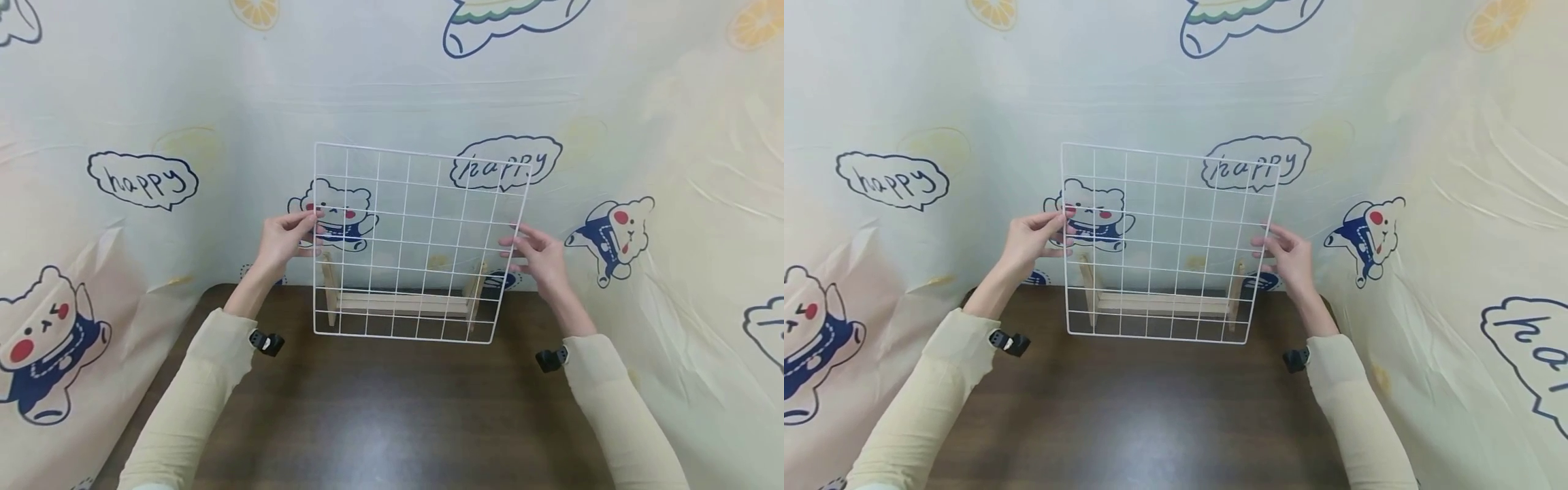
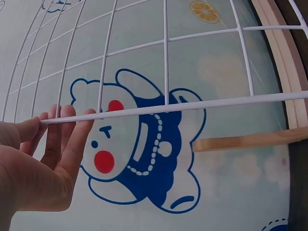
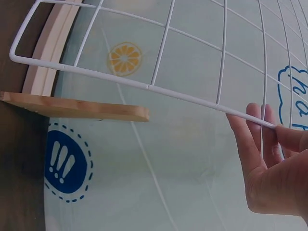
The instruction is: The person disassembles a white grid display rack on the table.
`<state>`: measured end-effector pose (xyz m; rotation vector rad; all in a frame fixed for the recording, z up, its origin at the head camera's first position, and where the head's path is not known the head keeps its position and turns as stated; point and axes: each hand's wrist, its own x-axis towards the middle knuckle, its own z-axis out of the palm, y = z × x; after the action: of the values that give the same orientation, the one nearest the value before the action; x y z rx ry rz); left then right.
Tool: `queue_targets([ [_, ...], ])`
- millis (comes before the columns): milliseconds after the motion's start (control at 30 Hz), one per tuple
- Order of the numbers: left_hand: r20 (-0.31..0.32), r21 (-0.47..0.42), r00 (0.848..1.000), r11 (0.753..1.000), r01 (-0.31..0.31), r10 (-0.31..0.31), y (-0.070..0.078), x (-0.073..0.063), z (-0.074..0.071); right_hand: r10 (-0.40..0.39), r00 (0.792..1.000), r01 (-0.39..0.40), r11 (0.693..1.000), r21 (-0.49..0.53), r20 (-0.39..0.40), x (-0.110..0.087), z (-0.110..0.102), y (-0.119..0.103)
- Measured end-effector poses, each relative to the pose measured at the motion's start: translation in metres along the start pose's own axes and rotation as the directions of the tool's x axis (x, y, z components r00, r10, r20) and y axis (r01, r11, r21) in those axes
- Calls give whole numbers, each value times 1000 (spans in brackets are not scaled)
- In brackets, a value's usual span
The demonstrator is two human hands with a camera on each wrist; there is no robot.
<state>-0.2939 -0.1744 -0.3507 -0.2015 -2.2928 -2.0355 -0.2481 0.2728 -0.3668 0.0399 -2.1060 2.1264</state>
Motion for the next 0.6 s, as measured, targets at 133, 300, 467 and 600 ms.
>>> queue_targets([
  [133,1,38,1000,999,12,-12,-9,-2,1,17,1000,-17,1000,13,9,-3,-2,6],
  [300,15,26,1000,1000,10,-11,-17,-5,2,17,1000,-17,1000,0,6,-8,-4,15],
  [467,40,-11,999,1000,22,-22,-26,-12,0,27,1000,-27,999,-24,12,-11,-5,23],
  [600,58,6,998,1000,24,-24,-28,-19,-1,34,999,-33,999,-43,18,-12,-6,27],
])
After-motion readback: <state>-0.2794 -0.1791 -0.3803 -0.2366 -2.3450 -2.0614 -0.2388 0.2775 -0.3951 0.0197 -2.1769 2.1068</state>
